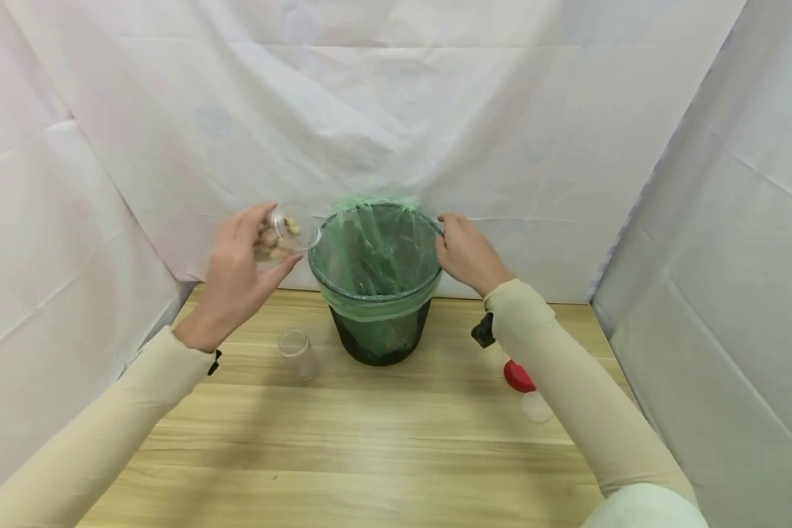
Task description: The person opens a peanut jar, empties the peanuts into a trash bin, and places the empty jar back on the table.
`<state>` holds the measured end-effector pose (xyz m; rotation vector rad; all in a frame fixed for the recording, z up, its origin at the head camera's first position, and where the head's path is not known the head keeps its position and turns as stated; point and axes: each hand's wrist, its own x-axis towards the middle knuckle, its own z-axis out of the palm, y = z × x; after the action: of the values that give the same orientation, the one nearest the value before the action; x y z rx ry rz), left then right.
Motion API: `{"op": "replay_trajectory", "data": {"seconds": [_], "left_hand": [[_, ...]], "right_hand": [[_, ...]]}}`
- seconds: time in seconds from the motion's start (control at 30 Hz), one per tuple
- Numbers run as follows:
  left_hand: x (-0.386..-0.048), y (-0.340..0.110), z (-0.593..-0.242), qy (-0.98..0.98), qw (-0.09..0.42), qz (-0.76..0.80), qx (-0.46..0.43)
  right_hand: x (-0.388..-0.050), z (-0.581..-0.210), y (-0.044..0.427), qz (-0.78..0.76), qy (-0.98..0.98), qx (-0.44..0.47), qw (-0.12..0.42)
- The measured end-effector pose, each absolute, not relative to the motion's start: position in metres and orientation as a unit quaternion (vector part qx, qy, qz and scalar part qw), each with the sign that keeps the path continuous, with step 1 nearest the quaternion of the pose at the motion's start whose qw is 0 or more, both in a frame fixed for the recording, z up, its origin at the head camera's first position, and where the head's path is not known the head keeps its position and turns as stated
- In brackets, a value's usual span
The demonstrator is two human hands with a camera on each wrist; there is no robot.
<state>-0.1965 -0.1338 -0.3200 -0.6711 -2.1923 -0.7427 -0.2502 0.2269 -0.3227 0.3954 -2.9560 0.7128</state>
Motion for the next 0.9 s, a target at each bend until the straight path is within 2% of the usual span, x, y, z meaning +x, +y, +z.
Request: {"op": "replay_trajectory", "data": {"seconds": [0.13,0.43,0.9], "left_hand": [[-0.209,-0.123,-0.315,-0.853,0.357,-0.242,-0.295],[-0.225,-0.102,-0.303,-0.846,0.375,-0.132,-0.356],[-0.239,-0.086,-0.297,-0.848,0.397,-0.085,-0.34]], "right_hand": [[-0.261,-0.325,0.219,0.22,-0.967,0.122,0.049],[-0.267,-0.33,0.215,0.235,-0.968,0.083,0.036],[-0.267,-0.331,0.215,0.233,-0.968,0.084,0.03]]}}
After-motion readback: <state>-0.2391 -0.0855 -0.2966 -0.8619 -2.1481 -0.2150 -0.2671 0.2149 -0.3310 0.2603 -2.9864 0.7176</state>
